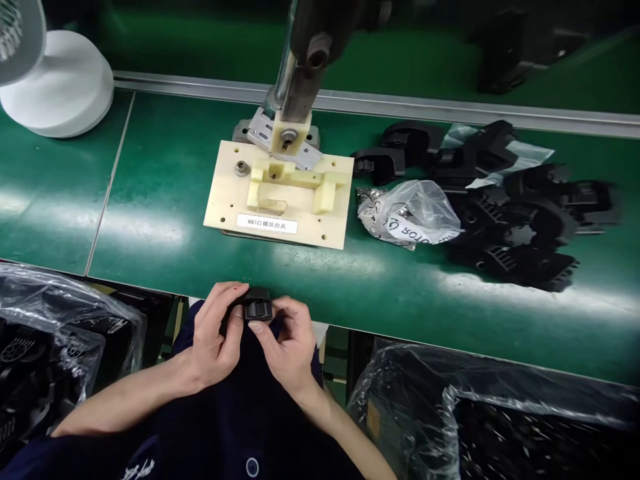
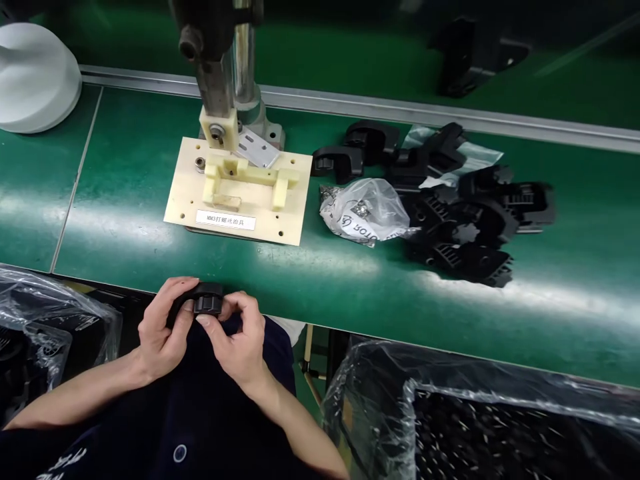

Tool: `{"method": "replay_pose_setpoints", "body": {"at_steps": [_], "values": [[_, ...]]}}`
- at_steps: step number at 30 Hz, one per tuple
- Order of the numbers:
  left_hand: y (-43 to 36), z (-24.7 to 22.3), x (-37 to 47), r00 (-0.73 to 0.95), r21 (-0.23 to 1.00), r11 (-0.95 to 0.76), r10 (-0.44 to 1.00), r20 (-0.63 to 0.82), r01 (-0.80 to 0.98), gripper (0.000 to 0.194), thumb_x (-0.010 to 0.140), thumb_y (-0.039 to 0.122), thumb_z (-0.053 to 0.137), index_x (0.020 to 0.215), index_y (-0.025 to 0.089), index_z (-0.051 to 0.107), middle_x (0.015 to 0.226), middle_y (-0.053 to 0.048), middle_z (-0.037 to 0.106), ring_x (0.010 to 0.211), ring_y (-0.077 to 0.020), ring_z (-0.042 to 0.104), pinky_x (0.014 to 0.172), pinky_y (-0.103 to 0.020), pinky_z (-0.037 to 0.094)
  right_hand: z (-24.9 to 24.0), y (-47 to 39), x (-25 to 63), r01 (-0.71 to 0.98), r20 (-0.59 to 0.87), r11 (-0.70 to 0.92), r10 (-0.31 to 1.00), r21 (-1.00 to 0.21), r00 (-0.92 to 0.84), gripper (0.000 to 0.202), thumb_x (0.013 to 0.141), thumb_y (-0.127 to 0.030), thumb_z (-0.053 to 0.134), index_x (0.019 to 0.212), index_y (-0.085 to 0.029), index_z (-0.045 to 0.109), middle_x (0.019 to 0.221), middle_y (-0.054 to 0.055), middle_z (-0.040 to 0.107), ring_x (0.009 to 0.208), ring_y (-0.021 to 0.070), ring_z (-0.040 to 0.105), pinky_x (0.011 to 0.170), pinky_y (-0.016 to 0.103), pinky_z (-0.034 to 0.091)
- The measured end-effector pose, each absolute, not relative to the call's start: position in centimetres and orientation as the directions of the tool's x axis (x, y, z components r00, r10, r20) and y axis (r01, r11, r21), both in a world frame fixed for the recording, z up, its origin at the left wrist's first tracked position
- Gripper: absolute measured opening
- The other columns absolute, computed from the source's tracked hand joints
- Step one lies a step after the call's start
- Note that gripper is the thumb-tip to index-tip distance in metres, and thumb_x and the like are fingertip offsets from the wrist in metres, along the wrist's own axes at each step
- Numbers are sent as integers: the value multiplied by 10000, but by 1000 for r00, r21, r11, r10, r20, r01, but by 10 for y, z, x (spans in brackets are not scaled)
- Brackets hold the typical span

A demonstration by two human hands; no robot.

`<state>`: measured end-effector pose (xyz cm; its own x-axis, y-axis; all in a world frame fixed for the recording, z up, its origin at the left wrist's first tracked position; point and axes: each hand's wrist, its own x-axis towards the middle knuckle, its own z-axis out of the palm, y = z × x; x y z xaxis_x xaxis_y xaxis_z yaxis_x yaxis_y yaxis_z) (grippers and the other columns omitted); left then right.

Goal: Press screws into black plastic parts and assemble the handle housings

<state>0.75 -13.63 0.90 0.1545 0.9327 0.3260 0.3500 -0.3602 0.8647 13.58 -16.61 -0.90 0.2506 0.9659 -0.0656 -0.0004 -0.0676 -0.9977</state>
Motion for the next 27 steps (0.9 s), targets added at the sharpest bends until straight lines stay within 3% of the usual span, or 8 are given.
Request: {"method": "replay_pose_setpoints", "body": {"at_steps": [4,8,11,13,15,19,23,27], "values": [[-140,8,18,121,883,-366,930,346,295,466,903,50,452,1332,221,513,1074,-87,619,993,-188,621,836,-337,565,-4,-165,135,-150,-190,-174,977,-973,96,406,850,-427,652,1204,-244,579,1045,68,660,906,202,638,805,351,554],[-136,12,29,160,897,-396,916,369,199,469,932,123,431,1396,188,448,1235,-154,586,1164,-262,575,948,-451,539,7,-147,154,-147,-121,-113,991,-983,47,299,893,-447,597,1121,-256,625,909,43,682,762,188,649,653,310,561],[-130,16,31,162,896,-411,908,386,166,500,924,126,447,1420,190,418,1327,-176,532,1282,-296,498,1030,-516,482,19,-112,180,205,158,108,956,-973,245,285,867,-385,654,1106,-238,601,926,43,670,791,198,650,680,332,563],[-129,16,29,177,892,-427,899,400,153,519,907,95,460,1415,192,423,1304,-171,535,1271,-283,504,1018,-495,497,27,-79,196,548,443,281,877,-788,188,314,832,-333,692,1101,-209,589,1003,71,650,908,235,639,797,396,554],[-132,15,28,209,893,-428,894,396,137,533,890,69,469,1411,175,426,1276,-173,543,1237,-268,528,994,-465,518,35,-47,207,762,558,393,829,-514,-51,294,845,-270,648,1119,-189,576,1084,101,628,1009,267,612,874,440,527],[-145,12,27,241,914,-383,907,346,130,534,877,49,470,1399,159,434,1255,-182,555,1201,-264,554,972,-456,531,46,-1,209,863,350,447,867,-234,-354,314,854,-208,559,1162,-150,547,1112,128,576,1041,301,576,904,485,507],[-152,10,26,217,931,-334,929,299,145,483,884,66,474,1356,168,475,1236,-182,577,1159,-264,585,933,-453,554,54,14,203,861,120,463,886,-210,-448,285,847,-228,565,1112,-126,542,1196,162,514,1118,342,537,952,548,479],[-149,10,17,192,923,-337,934,302,187,451,877,65,484,1316,163,511,1204,-172,602,1140,-256,604,921,-430,564,55,8,205,875,138,417,909,-246,-394,397,842,-294,614,1171,-95,516,1282,207,505,1189,381,522,973,565,472]]}}
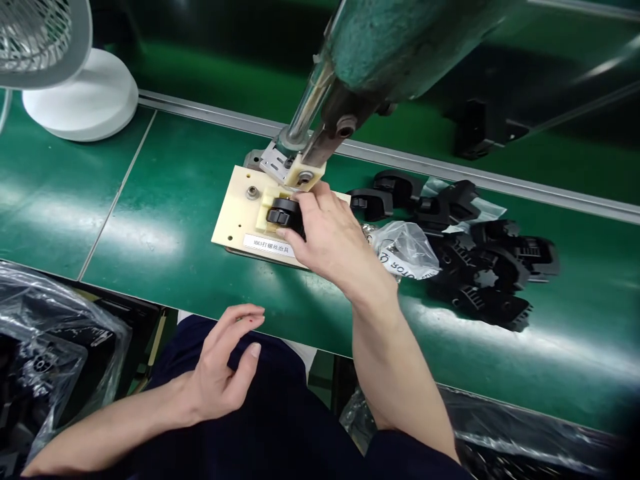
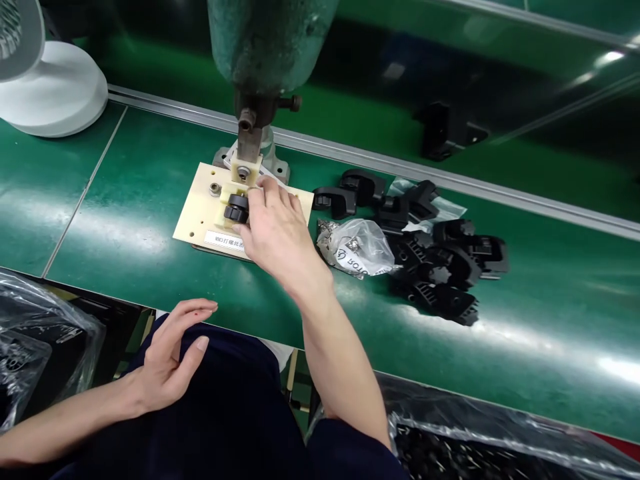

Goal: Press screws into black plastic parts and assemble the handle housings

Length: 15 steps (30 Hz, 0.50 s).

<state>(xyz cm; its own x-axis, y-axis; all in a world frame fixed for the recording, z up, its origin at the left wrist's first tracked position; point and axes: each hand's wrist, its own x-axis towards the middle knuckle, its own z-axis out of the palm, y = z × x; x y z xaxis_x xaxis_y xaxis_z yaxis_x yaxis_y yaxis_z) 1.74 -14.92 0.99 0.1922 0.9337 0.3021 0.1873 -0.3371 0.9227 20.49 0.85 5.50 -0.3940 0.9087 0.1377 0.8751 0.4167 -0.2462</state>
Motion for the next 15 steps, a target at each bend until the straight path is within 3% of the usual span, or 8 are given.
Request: {"method": "replay_pose_setpoints", "body": {"at_steps": [4,9,12,15], "values": [[-127,15,9,172,874,-406,912,372,266,456,863,33,492,1295,173,528,1189,-151,624,1110,-242,626,901,-410,574,40,-10,208,821,445,428,861,-377,-244,303,898,-275,563,1181,-171,536,1280,149,571,1194,290,568,985,472,503],[-60,18,13,263,616,-670,736,624,414,384,853,30,510,1220,138,548,1208,-164,638,1191,-267,595,993,-465,520,8,-33,202,797,664,547,699,-256,-266,232,875,-190,585,1105,-172,583,1240,155,627,1233,309,569,979,502,511],[-23,8,22,362,452,-755,636,682,475,341,879,73,500,1212,136,529,1278,-185,612,1291,-294,529,1044,-515,475,0,-47,216,830,733,478,667,-286,-132,255,857,-152,578,1109,-184,595,1183,141,658,1134,285,635,923,481,553],[-6,-8,28,442,361,-782,596,670,507,331,886,88,492,1214,122,519,1324,-209,582,1350,-306,472,1043,-513,479,3,-56,256,908,766,309,642,-284,21,211,868,-133,536,1051,-182,630,1036,117,708,991,259,689,858,441,573]]}}
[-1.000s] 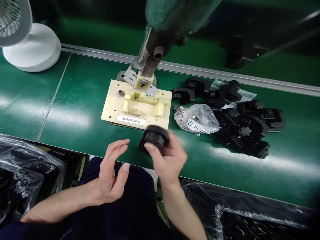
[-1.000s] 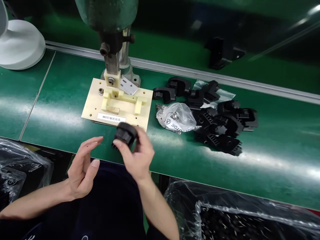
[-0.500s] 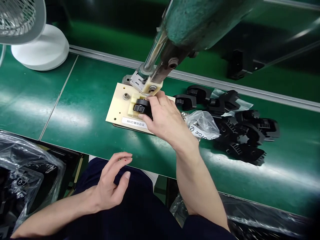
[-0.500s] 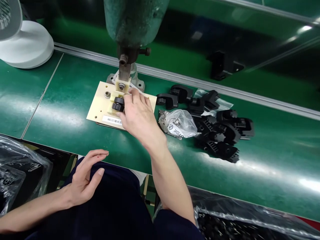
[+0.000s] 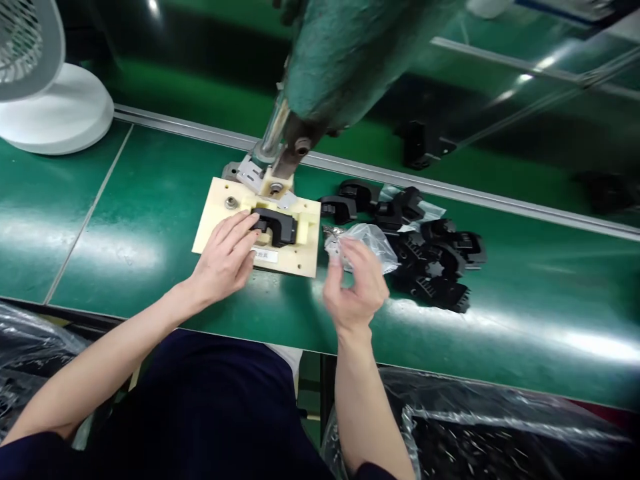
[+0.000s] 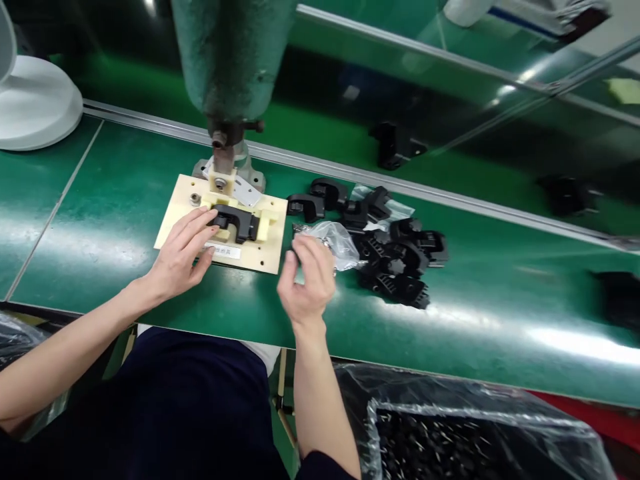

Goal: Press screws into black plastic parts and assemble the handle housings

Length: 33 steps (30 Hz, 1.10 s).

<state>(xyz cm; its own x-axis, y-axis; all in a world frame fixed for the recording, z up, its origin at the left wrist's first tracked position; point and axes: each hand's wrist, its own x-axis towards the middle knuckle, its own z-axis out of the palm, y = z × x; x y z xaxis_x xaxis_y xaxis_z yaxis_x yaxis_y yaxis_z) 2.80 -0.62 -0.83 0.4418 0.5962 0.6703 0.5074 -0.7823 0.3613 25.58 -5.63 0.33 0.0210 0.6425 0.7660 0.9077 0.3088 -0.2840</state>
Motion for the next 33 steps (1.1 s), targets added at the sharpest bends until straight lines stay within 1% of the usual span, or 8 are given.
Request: {"method": "replay_pose_setpoints", "body": {"at_steps": [3,6,8,10,15,20,27,33], "values": [[-6,-22,31,469,280,-796,557,685,536,343,862,84,524,1204,105,533,1354,-222,559,1381,-321,432,1042,-498,484,15,-58,301,944,701,51,684,-325,204,203,892,-175,474,956,-155,666,933,124,724,897,248,697,819,410,563],[-9,-28,32,424,264,-784,547,722,562,337,849,111,553,1186,130,561,1369,-187,561,1367,-320,454,1035,-491,491,25,-49,325,927,282,-222,908,-301,309,245,866,-187,472,954,-151,697,955,126,727,898,244,689,839,387,541],[-10,-28,32,413,255,-778,544,730,574,333,843,121,563,1176,137,572,1365,-175,571,1353,-319,473,1026,-484,499,27,-37,329,918,-29,-328,943,-224,331,209,812,-187,538,918,-173,718,919,112,731,875,254,688,807,378,534],[-10,-28,33,424,240,-774,545,723,585,333,843,117,559,1175,137,571,1364,-178,575,1349,-317,479,1024,-476,503,25,-25,327,913,-159,-365,927,-184,339,128,734,-176,609,795,-186,721,814,100,723,822,270,683,744,369,526],[-9,-25,35,413,226,-755,553,724,615,316,852,114,523,1163,131,573,1351,-186,590,1341,-314,493,1036,-464,502,23,-10,325,904,-168,-355,932,-237,322,94,650,-113,602,585,-170,640,704,104,685,782,280,664,721,362,493],[-8,-24,35,429,182,-755,534,729,630,318,834,88,524,1145,120,578,1307,-197,618,1325,-308,512,1021,-442,515,27,-29,335,834,-8,-309,939,-456,343,113,725,-167,558,739,-159,669,770,98,694,771,250,652,753,371,492],[-7,-26,32,421,186,-779,504,754,599,387,785,72,579,1168,129,568,1312,-200,606,1305,-331,524,992,-450,527,17,-53,343,587,80,-254,872,-769,483,237,770,-278,566,948,-141,641,758,56,698,569,151,629,557,281,513],[-24,-13,31,210,313,-805,466,860,504,484,724,-14,563,1173,165,583,1278,-174,600,1192,-314,590,919,-454,551,31,-73,322,288,105,-75,821,-955,561,152,734,-303,686,794,-165,667,658,23,687,513,114,606,507,254,521]]}}
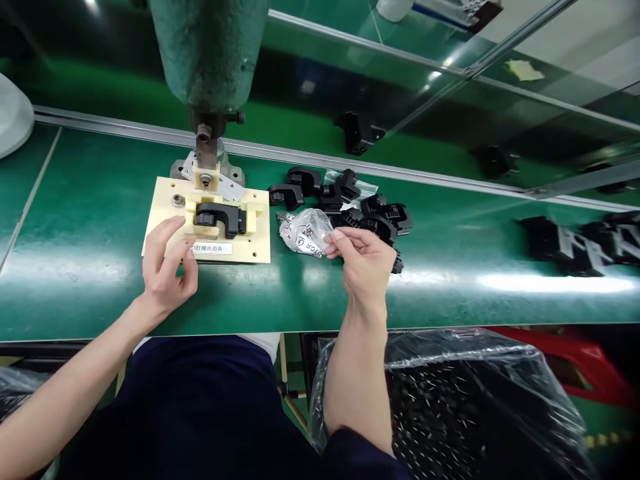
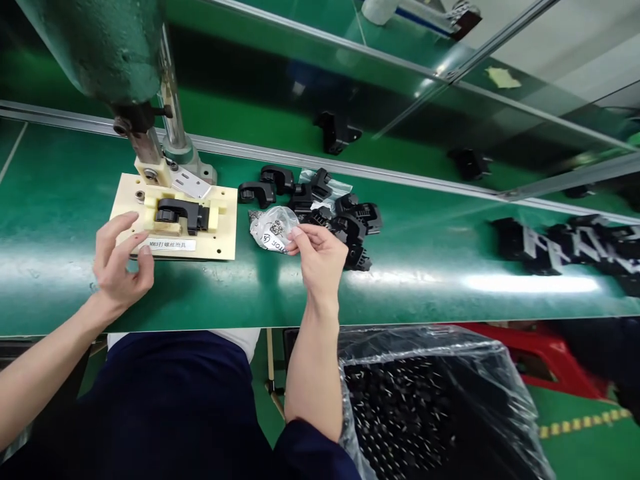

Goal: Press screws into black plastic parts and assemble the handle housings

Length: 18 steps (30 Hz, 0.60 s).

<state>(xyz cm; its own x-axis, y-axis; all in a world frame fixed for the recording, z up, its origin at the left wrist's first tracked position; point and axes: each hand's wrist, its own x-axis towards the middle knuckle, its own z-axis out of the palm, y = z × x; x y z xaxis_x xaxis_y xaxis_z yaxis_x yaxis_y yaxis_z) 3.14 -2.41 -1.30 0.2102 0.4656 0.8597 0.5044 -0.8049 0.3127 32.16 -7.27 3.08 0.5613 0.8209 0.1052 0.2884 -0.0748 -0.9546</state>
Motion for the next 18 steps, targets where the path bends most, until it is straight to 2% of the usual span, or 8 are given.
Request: {"method": "replay_pose_setpoints", "body": {"at_steps": [2,5,8,10,13,18], "values": [[-40,-4,35,129,408,-779,521,844,477,495,720,-27,564,1167,183,592,1245,-149,612,1133,-293,614,878,-437,558,38,-83,303,105,51,-8,836,-994,546,111,707,-252,723,787,-178,701,645,7,691,510,105,604,510,247,525],[-64,11,45,85,626,-698,689,720,348,423,764,-12,554,1134,185,611,1149,-118,644,1056,-254,639,860,-414,562,45,-95,269,-139,-75,-17,904,-990,421,88,707,-187,727,794,-201,727,669,-1,711,499,92,603,498,228,519],[-79,23,58,86,858,-496,868,488,134,298,840,35,525,1073,185,635,978,-71,678,926,-188,662,816,-338,568,47,-102,237,-318,-168,-87,957,-944,236,65,731,-164,721,772,-214,727,686,-2,720,500,94,612,467,207,500],[-84,29,64,92,949,-315,946,312,28,237,870,69,529,1042,188,641,895,-40,681,840,-144,663,766,-268,564,46,-104,220,-395,-211,-137,966,-908,151,47,747,-170,720,759,-215,726,686,-2,718,503,97,614,457,200,490],[-88,34,68,89,990,-104,990,112,-96,194,872,102,568,1027,196,640,859,-12,682,788,-107,661,747,-212,558,44,-104,201,-462,-256,-176,960,-869,116,26,738,-179,734,740,-205,733,680,-5,704,497,86,595,459,194,477],[-91,37,66,97,982,27,995,-10,-186,196,833,102,622,1003,197,642,825,6,684,761,-93,654,744,-196,560,43,-103,186,-536,-318,-215,942,-816,106,19,709,-210,755,710,-203,737,599,-30,627,441,63,512,416,187,407]]}}
